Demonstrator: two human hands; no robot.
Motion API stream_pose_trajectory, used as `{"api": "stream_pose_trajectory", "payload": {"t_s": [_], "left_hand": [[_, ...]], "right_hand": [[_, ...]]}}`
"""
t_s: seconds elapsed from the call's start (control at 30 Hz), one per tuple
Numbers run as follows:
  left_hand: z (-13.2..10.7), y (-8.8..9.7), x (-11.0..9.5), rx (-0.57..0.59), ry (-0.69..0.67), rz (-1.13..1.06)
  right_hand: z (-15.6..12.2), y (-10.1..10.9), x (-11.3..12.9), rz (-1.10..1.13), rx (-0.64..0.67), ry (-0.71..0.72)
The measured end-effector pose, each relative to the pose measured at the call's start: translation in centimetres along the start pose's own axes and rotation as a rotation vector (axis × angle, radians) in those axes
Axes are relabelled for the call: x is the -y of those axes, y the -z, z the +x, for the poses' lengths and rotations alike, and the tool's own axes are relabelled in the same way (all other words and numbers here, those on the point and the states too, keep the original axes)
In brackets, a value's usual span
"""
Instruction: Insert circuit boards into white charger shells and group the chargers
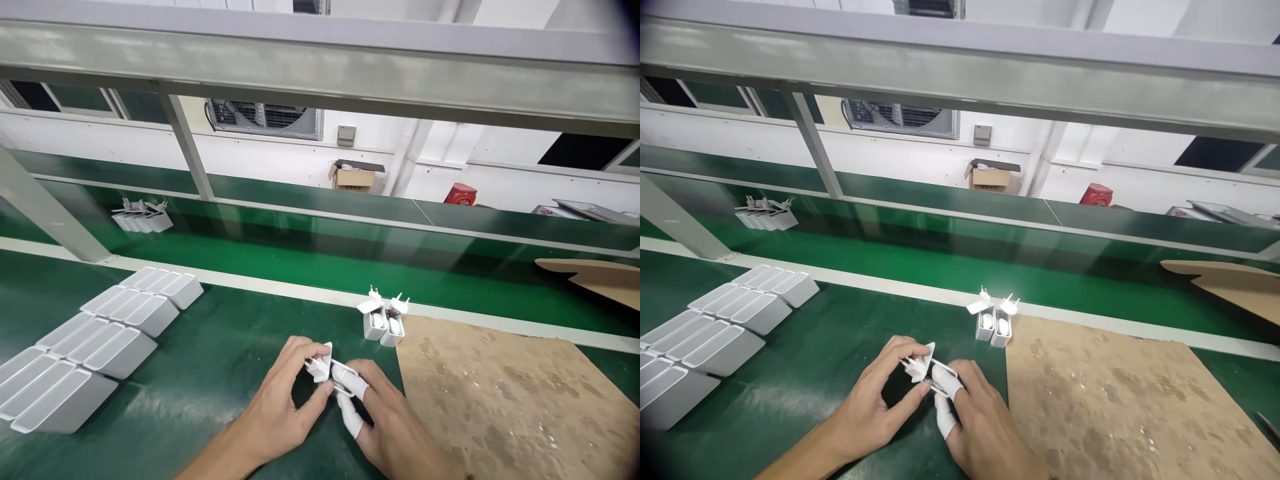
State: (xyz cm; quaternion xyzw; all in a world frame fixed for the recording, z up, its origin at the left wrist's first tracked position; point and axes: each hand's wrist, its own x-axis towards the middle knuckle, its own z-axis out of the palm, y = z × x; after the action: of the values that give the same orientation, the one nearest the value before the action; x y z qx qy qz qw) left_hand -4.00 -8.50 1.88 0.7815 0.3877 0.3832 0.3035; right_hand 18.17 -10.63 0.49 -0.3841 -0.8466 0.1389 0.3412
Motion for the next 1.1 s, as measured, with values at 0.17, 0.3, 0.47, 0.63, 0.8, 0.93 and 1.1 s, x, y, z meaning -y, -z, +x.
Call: {"api": "stream_pose_trajectory", "payload": {"t_s": [0.17,0.3,0.47,0.63,0.8,0.93,1.1], "left_hand": [[0.0,0.0,0.2,0.005,0.004,-0.001],[-0.1,0.1,0.4,0.010,0.040,0.004],[-0.7,-0.1,0.6,-0.021,0.006,0.037],[-0.7,-1.2,0.0,-0.116,-0.189,0.038],[-0.5,-1.6,-0.3,-0.147,-0.211,0.052],[-0.6,-1.4,-0.5,-0.140,-0.213,0.060],[-0.8,-1.4,-0.4,-0.067,-0.113,0.110]], "right_hand": [[-0.2,-0.2,-0.2,0.127,-0.086,-0.042],[-0.4,-0.4,-0.2,0.180,-0.067,-0.057],[-0.1,-1.1,0.0,0.863,-0.186,-0.428],[0.3,-1.7,0.8,1.379,-0.101,-0.612],[0.4,-1.7,1.3,1.401,-0.098,-0.635],[0.3,-1.6,1.1,1.395,-0.103,-0.638],[-0.1,-2.0,0.8,0.896,-0.280,-0.564]]}}
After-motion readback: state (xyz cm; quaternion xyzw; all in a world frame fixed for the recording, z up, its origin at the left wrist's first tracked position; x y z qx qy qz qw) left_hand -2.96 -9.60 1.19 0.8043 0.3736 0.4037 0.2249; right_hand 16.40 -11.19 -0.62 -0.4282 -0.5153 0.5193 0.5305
